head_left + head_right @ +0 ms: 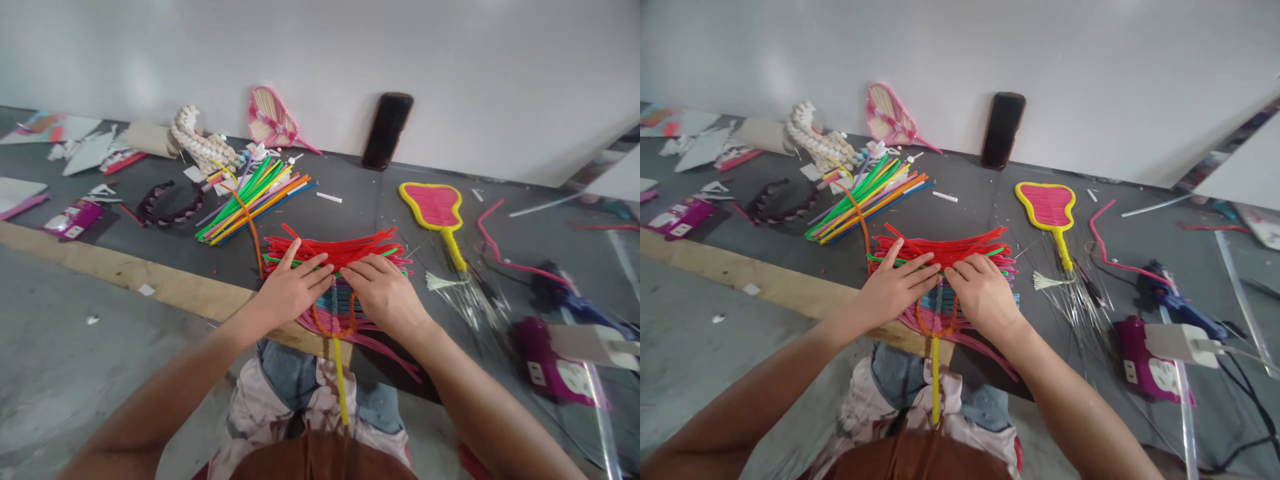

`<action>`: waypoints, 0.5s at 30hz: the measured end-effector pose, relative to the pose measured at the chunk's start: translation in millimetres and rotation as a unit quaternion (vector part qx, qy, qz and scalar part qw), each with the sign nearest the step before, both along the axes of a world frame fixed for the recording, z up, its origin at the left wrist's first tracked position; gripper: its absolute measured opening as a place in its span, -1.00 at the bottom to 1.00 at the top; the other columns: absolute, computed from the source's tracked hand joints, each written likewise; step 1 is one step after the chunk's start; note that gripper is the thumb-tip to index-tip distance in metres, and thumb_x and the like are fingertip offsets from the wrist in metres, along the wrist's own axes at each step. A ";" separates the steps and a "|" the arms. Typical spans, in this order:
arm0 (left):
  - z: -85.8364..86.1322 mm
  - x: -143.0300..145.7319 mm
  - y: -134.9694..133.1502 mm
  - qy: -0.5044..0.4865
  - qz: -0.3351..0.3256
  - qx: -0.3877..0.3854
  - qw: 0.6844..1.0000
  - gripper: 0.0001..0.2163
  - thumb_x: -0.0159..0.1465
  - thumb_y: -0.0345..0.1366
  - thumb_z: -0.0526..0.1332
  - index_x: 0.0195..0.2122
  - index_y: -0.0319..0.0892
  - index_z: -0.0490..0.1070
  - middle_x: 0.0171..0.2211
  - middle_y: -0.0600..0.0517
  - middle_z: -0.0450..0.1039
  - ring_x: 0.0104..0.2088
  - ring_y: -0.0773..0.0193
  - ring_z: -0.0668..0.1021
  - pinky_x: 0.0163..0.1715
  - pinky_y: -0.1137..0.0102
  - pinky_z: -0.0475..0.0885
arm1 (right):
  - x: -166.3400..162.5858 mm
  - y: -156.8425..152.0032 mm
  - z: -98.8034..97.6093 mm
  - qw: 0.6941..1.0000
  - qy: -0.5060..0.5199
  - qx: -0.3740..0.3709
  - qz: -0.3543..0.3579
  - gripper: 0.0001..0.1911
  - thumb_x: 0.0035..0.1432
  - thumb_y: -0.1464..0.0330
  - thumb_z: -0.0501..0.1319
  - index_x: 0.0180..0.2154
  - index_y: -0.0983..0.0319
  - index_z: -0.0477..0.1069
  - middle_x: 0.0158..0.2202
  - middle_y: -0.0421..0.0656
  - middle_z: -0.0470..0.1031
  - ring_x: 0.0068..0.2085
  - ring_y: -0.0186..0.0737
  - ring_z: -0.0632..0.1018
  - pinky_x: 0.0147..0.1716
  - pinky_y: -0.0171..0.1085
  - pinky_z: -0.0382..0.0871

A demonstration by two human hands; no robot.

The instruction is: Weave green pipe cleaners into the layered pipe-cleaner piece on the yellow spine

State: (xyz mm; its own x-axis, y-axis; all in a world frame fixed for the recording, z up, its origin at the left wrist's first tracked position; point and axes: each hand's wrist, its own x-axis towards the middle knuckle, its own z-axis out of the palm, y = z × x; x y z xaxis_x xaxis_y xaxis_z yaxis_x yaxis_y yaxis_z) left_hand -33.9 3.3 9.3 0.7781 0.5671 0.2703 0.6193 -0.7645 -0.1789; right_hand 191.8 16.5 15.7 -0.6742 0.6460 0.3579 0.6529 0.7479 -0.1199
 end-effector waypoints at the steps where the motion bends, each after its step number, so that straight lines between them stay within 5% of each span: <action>1: -1.0 -0.5 0.0 -0.004 0.000 -0.003 1.000 -0.75 0.42 -0.38 0.04 0.06 -0.16 0.41 0.13 0.02 0.46 0.21 0.05 0.40 0.30 -0.32 -0.21 | 1.3 1.2 1.1 1.000 -0.005 -0.002 -0.002 -0.68 0.26 0.52 0.06 -0.07 0.26 0.52 -0.15 -0.03 0.59 -0.12 -0.09 0.46 -0.06 -0.12 0.37; 8: -0.6 -4.7 0.7 -0.028 -0.008 0.012 0.999 -0.71 0.41 -0.45 0.00 0.05 -0.19 0.42 0.09 -0.08 0.48 0.16 0.12 0.47 0.31 -0.26 -0.09 | 1.7 5.1 -2.7 0.999 -0.018 -0.023 -0.015 -0.73 0.26 0.49 0.11 -0.16 0.16 0.56 -0.26 -0.11 0.57 -0.15 -0.15 0.41 -0.17 -0.20 0.23; 15: 9.2 7.5 12.3 -0.063 -0.013 0.041 0.997 -0.78 0.38 -0.44 0.07 -0.19 -0.20 0.54 -0.15 -0.01 0.62 -0.04 0.18 0.59 0.28 -0.11 0.15 | 2.1 5.3 -2.9 1.000 -0.023 -0.012 -0.013 -0.73 0.29 0.49 0.09 -0.16 0.19 0.56 -0.27 -0.12 0.56 -0.16 -0.17 0.40 -0.19 -0.21 0.18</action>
